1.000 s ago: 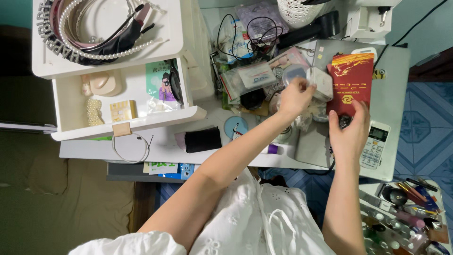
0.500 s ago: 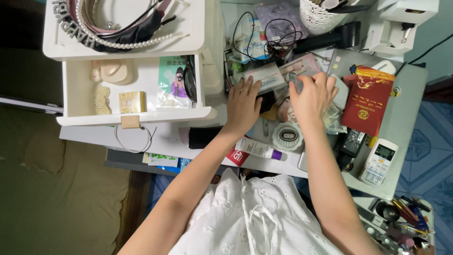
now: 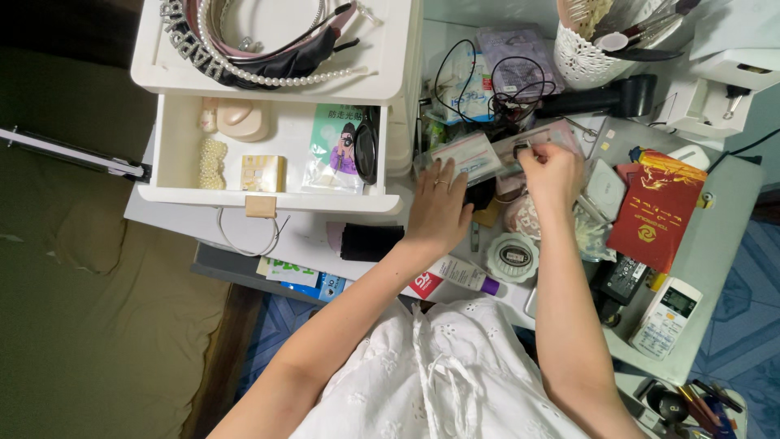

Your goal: The person opens a white plastic drawer unit and places various personal items into the drawers. They handle a pearl bracelet, false eyelashes, sunglasses, a small box, a heart-shaped compact, a watch, and a green tube, arranging them inside the drawers.

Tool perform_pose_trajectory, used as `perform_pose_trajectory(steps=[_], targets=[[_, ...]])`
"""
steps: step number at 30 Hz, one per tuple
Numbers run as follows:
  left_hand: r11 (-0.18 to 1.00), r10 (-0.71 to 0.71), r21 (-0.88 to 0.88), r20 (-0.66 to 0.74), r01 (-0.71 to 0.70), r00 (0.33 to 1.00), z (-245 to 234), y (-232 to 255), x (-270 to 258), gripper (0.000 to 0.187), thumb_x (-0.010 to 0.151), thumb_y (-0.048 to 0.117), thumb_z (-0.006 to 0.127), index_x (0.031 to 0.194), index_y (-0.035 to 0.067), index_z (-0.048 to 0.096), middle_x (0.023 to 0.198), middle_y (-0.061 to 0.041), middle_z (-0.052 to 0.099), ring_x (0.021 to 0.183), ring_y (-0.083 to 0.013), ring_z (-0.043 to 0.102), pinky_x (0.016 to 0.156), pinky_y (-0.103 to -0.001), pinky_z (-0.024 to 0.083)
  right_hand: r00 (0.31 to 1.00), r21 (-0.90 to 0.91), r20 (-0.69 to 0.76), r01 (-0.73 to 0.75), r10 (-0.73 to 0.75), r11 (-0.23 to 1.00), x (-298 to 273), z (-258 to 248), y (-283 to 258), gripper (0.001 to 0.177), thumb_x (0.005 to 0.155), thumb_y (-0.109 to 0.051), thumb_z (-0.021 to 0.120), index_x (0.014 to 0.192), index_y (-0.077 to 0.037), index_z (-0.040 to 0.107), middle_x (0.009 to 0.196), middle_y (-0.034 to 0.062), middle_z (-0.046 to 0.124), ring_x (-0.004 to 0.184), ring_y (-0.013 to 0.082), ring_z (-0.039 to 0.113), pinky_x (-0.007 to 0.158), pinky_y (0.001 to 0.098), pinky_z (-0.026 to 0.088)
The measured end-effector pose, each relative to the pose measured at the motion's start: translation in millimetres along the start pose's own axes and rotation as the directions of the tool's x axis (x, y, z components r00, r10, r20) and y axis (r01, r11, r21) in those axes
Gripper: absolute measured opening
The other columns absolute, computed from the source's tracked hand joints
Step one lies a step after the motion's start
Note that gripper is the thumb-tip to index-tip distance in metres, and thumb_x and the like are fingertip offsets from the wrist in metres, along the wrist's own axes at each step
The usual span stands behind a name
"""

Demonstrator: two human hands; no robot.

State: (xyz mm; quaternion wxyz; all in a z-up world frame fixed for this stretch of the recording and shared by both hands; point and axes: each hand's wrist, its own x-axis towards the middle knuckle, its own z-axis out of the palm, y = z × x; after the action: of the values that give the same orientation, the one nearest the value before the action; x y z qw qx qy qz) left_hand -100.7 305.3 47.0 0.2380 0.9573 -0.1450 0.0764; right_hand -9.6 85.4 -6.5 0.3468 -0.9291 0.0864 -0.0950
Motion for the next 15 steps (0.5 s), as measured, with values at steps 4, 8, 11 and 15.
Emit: perform_pose_trajectory(steps=[4,8,11,15], targets=[[0.904,0.042,-0.42,-0.106,-0.083,0.993,-20.7,26.1,4.7,0.054,0.097,0.017,0.067,0.144,0.001,0.048,0.15,-0.021,0.053,0.142,-0.0394,0.048,0.119,-0.044,0.04,0.982,0.534,-0.136,0.184,-0.132,0.825,-31.7,-24.3,-12.4,0.02,0.097,-0.012,0.078,0.11,0.002,0.074,0.108,0.0056,0.069,0.096,0.0163,0.066,0.083,0.0279,0.053],[0.73,0.111,-0.633,-0.262,-0.257,0.959,-50.2,50.4,8.5,0.063,0.097,0.016,0.068,0.149,-0.005,0.041,0.146,-0.025,0.052,0.137,-0.0404,0.052,0.116,-0.042,0.042,0.998,0.86,0.064,-0.052,-0.007,0.508,-72.0,-74.0,-49.3,0.021,0.102,-0.004,0.07,0.122,0.004,0.07,0.106,0.0032,0.071,0.091,0.0088,0.064,0.083,0.0228,0.051],[0.572,0.045,-0.819,-0.023,-0.045,0.999,-67.8,61.2,7.2,0.041,0.102,0.019,0.066,0.136,-0.002,0.058,0.122,-0.015,0.071,0.115,-0.0258,0.072,0.1,-0.035,0.055,0.994,0.914,0.05,-0.004,-0.102,0.406,-92.2,-109.1,-86.8,0.027,0.1,0.0,0.07,0.125,0.005,0.064,0.108,0.0049,0.069,0.093,0.0103,0.066,0.085,0.0252,0.054],[-0.025,0.158,-0.984,0.172,0.178,0.972,-93.2,55.9,-5.3,0.03,0.109,0.018,0.062,0.131,-0.003,0.06,0.114,-0.008,0.07,0.106,-0.0149,0.069,0.094,-0.031,0.057,0.995,0.92,0.0,0.04,-0.101,0.389,-112.1,-139.4,-134.9,0.03,0.101,0.003,0.068,0.13,0.005,0.062,0.104,0.0074,0.07,0.087,0.0126,0.066,0.081,0.0277,0.056]])
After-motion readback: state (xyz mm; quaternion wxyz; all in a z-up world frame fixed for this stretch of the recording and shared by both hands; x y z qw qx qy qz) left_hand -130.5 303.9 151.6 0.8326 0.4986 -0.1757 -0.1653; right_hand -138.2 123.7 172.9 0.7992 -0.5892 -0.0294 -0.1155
